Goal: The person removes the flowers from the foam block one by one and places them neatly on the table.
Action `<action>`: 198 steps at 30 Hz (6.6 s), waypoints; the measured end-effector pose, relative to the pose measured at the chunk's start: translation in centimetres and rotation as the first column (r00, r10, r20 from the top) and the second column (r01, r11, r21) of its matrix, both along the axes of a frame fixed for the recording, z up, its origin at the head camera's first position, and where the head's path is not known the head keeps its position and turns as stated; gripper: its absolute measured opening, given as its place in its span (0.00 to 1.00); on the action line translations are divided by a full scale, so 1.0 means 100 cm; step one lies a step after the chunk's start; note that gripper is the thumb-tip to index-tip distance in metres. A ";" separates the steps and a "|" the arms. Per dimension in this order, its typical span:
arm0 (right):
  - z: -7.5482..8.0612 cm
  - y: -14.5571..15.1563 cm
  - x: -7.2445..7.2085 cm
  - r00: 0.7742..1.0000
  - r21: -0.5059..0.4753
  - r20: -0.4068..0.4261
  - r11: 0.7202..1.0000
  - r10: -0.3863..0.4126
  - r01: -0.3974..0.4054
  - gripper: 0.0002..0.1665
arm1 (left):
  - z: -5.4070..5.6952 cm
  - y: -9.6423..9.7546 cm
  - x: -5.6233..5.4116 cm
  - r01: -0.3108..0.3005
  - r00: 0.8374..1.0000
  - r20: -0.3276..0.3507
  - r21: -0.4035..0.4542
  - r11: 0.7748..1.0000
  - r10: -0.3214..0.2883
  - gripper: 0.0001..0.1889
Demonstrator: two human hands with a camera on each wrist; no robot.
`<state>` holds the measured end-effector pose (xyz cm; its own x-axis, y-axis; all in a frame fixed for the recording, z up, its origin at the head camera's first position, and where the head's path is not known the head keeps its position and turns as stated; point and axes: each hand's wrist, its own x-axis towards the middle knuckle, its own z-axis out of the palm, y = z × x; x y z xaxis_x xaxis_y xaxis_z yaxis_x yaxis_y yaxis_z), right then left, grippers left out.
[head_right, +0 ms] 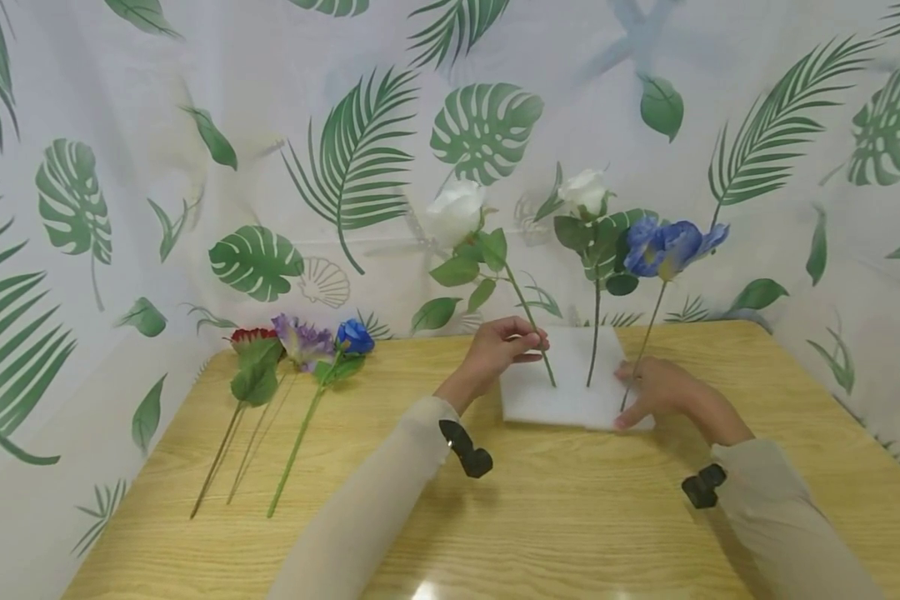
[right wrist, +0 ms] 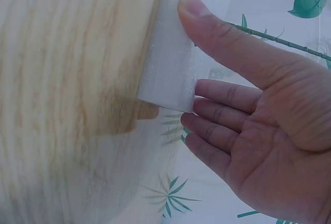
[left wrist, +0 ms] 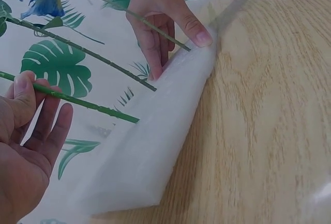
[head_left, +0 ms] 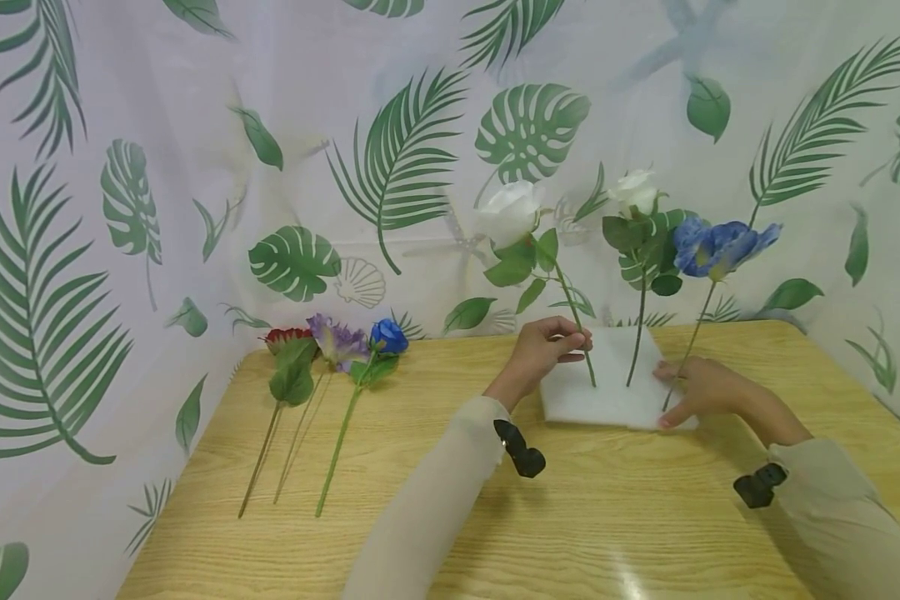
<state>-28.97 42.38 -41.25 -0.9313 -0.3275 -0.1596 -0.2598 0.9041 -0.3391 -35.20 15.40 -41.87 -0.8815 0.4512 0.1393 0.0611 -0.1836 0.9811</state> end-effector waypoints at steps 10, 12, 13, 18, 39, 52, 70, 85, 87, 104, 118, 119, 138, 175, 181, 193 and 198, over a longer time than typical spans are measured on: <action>0.006 -0.002 0.000 1.000 0.028 -0.011 1.000 0.012 -0.012 0.54 | 0.026 -0.009 0.002 0.084 0.980 -0.174 -0.056 0.995 -0.093 0.05; 0.008 -0.002 0.001 1.000 0.034 -0.010 0.999 0.012 -0.011 0.54 | 0.030 -0.011 0.004 0.106 0.970 -0.209 -0.097 0.990 -0.125 0.06; 0.009 -0.003 0.001 1.000 0.036 -0.009 0.999 0.010 -0.009 0.54 | 0.032 -0.012 0.004 0.111 0.967 -0.218 -0.112 0.988 -0.133 0.06; 0.007 -0.003 0.001 1.000 0.041 -0.021 0.999 0.021 -0.020 0.53 | 0.033 -0.017 0.008 0.123 0.966 -0.210 -0.138 0.983 -0.150 0.06; -0.001 -0.002 -0.004 0.999 0.064 -0.027 0.998 0.028 -0.027 0.54 | 0.026 -0.059 0.000 0.070 0.974 -0.197 -0.199 0.977 -0.110 0.08; 0.001 -0.004 -0.001 0.999 0.039 -0.028 0.999 0.035 -0.034 0.53 | 0.020 -0.101 -0.006 -0.007 0.983 -0.180 -0.216 0.976 -0.033 0.09; -0.014 0.008 0.006 0.976 0.073 -0.163 0.988 0.144 -0.134 0.54 | 0.022 -0.184 0.002 -0.129 0.971 -0.231 -0.299 0.945 0.059 0.12; -0.009 0.006 0.005 0.975 0.128 -0.146 0.980 0.170 -0.151 0.53 | 0.020 -0.236 0.020 -0.170 0.963 -0.260 -0.399 0.901 0.067 0.15; -0.008 0.006 0.005 0.973 0.136 -0.148 0.978 0.175 -0.155 0.53 | 0.018 -0.241 0.021 -0.164 0.966 -0.251 -0.406 0.899 0.063 0.16; -0.006 0.006 0.000 0.972 0.153 -0.145 0.975 0.185 -0.162 0.54 | 0.016 -0.262 0.031 -0.017 0.994 -0.105 -0.487 0.873 -0.039 0.20; -0.005 0.004 0.001 0.977 0.154 -0.125 0.976 0.175 -0.155 0.54 | 0.014 -0.270 0.036 0.067 0.995 -0.025 -0.546 0.835 -0.096 0.16; -0.005 0.004 0.001 0.976 0.155 -0.127 0.976 0.175 -0.155 0.54 | 0.014 -0.270 0.037 0.070 0.995 -0.015 -0.551 0.832 -0.094 0.16; -0.004 0.002 0.002 0.980 0.145 -0.111 0.979 0.162 -0.146 0.54 | -0.003 -0.270 0.038 0.140 0.990 0.078 -0.591 0.794 -0.117 0.14; -0.008 0.003 0.000 0.985 0.122 -0.100 0.985 0.138 -0.125 0.56 | -0.017 -0.272 0.040 0.208 0.975 0.185 -0.581 0.787 -0.121 0.12; -0.006 0.004 0.000 0.986 0.123 -0.093 0.984 0.141 -0.129 0.56 | -0.016 -0.273 0.038 0.208 0.974 0.199 -0.584 0.785 -0.110 0.12; 0.001 0.003 -0.003 0.984 0.130 -0.111 0.983 0.143 -0.128 0.55 | -0.013 -0.271 0.034 0.200 0.976 0.188 -0.605 0.771 -0.105 0.10; 0.001 0.004 -0.003 0.986 0.141 -0.105 0.983 0.133 -0.117 0.57 | -0.011 -0.270 0.035 0.197 0.977 0.190 -0.616 0.763 -0.099 0.10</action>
